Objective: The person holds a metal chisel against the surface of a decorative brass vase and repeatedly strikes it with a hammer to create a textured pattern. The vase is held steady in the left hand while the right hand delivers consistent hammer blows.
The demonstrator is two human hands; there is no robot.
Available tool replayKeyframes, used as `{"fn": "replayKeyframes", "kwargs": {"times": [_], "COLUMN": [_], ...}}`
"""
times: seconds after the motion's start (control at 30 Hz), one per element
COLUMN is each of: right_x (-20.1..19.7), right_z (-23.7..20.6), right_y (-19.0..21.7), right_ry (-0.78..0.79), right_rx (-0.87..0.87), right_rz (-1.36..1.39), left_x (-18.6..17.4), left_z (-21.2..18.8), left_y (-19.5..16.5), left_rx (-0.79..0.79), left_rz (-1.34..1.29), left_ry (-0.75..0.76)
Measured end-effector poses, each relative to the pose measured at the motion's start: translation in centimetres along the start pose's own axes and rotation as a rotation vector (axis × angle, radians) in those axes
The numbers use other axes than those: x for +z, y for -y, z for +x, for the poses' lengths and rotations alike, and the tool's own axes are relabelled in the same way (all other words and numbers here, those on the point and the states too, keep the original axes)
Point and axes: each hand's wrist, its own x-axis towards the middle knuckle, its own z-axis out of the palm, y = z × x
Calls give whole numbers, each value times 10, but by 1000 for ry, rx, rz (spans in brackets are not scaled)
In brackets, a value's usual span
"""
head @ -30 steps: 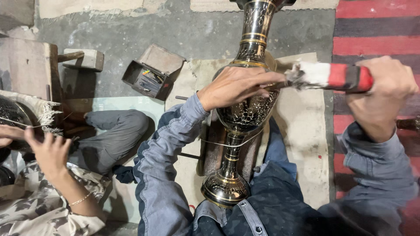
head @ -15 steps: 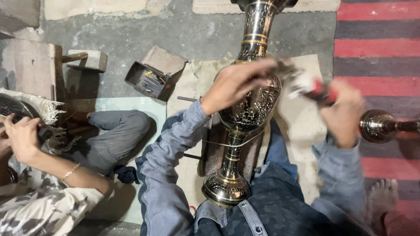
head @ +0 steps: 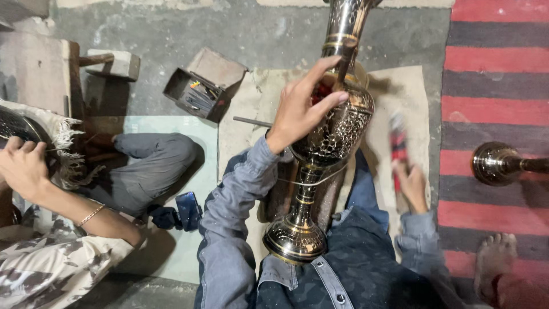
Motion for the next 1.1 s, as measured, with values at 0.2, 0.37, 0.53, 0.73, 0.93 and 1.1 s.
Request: {"fn": "replayKeyframes", "kwargs": {"times": [0.2, 0.37, 0.53, 0.73, 0.93, 1.1], "right_x": [-72, -130, -156, -157, -160, -168], "right_z": [44, 63, 61, 75, 69, 61], "right_y": [104, 208, 244, 231, 242, 246], "right_ry": [-427, -327, -35, -238, -152, -131], "right_rx": [-745, -928, -792, -1080, -1060, -1054], "right_rz": [-335, 199, -30, -478, -385, -362], "left_x": [3, 8, 9, 8, 5, 5], "left_z": [0, 3, -1, 2, 1, 4], "left_y": [-8, -4, -2, -2, -9, -12], "left_rx": [179, 186, 199, 186, 189, 238], "left_rz": [176, 174, 201, 222, 218, 173], "left_ry": [-7, -69, -68, -36, -23, -37]}}
